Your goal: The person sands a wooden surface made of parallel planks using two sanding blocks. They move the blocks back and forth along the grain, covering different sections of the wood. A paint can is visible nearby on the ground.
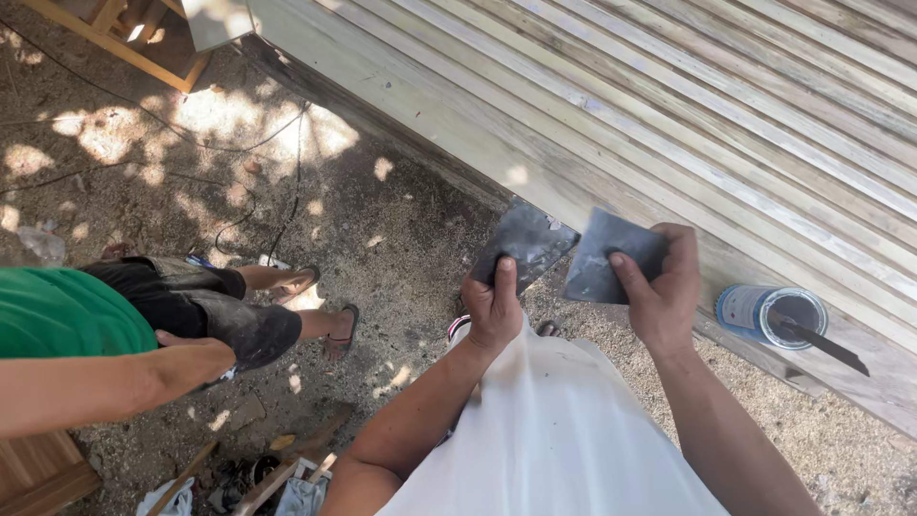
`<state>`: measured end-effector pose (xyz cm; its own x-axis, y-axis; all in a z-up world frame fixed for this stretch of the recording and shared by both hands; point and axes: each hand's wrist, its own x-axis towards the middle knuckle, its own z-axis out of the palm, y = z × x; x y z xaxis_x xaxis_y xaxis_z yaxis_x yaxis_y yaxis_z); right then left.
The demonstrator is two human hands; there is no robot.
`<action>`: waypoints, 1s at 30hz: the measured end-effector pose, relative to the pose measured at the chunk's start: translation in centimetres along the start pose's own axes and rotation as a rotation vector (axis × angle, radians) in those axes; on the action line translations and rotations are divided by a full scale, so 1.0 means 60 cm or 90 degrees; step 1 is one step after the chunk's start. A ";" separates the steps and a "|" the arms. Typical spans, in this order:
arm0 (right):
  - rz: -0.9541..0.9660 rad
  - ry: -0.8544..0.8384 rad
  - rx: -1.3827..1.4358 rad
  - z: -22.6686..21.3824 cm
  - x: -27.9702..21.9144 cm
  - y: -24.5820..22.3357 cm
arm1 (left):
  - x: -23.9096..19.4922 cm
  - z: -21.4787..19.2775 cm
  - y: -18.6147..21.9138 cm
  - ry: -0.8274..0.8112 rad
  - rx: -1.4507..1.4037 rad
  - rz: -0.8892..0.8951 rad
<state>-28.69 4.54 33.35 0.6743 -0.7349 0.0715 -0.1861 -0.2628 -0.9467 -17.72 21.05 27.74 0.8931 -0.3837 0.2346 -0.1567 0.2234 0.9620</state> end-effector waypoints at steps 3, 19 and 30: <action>0.071 0.013 -0.085 0.050 0.001 -0.036 | 0.023 -0.030 0.009 -0.069 0.092 -0.030; 0.726 -0.161 -0.731 -0.081 -0.259 0.314 | 0.158 -0.291 -0.141 -0.395 0.160 -0.210; 0.355 0.423 0.052 0.111 -0.239 0.140 | 0.151 -0.150 -0.133 -0.622 0.041 -0.348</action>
<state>-35.19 17.04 22.31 -0.0619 -0.9624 -0.2644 -0.2964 0.2707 -0.9159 -4.57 23.87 20.93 0.1381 -0.9608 -0.2402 0.1083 -0.2264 0.9680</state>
